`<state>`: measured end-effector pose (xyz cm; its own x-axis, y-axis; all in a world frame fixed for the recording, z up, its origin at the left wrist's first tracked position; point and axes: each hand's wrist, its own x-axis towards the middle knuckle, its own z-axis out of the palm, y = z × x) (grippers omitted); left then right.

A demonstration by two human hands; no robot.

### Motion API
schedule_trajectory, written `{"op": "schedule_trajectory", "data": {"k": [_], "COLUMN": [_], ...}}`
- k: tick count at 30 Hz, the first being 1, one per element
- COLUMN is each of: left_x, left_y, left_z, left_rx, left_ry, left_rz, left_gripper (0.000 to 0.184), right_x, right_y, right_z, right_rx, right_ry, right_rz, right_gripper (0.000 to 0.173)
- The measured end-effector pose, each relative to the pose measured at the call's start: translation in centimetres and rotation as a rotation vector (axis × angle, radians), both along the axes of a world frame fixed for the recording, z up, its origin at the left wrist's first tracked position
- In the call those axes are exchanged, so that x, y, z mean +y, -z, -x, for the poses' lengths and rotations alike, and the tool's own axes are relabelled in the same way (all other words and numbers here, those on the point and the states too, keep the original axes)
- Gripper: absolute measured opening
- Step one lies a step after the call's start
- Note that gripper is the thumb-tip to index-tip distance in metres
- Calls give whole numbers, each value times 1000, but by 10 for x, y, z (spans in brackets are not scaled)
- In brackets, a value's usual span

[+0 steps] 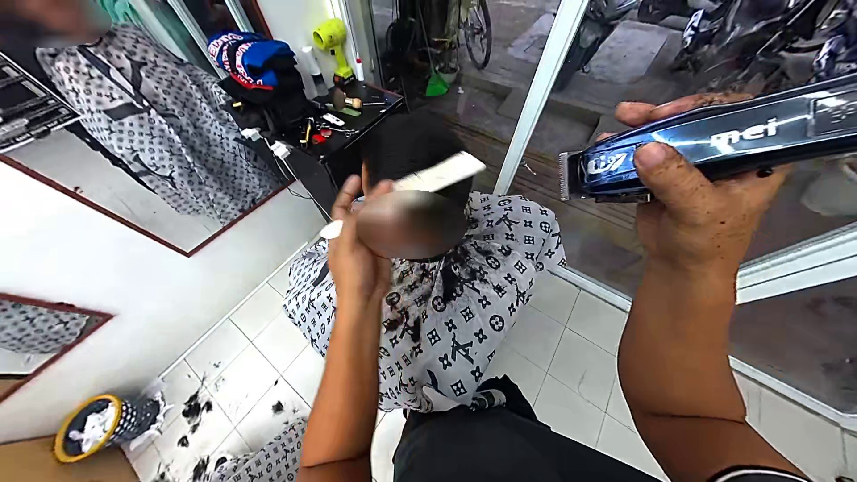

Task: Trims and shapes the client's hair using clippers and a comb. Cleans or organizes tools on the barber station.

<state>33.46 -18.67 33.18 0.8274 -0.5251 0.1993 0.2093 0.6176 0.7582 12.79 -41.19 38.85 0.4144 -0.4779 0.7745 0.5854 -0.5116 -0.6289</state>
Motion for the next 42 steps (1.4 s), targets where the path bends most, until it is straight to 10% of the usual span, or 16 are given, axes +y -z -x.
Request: {"op": "schedule_trajectory", "data": {"k": [4, 10, 16, 24, 42], "left_x": [-13, -24, -38, -5, -41], "left_y": [-22, -49, -49, 34, 1], "left_z": [-63, 28, -19, 65, 43], "left_rx": [172, -100, -74, -506, -541], "left_ry": [-391, -252, -706, -156, -384], "left_rz": [34, -302, -183, -384, -240], "left_gripper": [25, 38, 32, 51, 51], "right_x": [-38, -101, -115, -103, -90], "right_y": [11, 24, 35, 47, 30], "right_z": [-9, -45, -86, -117, -169], "right_rx": [-33, -16, -79, -112, 31], "right_ry": [-93, -350, -531, -574, -493], "right_rz": [-22, -75, -143, -184, -176], "right_gripper": [43, 44, 44, 45, 44]}}
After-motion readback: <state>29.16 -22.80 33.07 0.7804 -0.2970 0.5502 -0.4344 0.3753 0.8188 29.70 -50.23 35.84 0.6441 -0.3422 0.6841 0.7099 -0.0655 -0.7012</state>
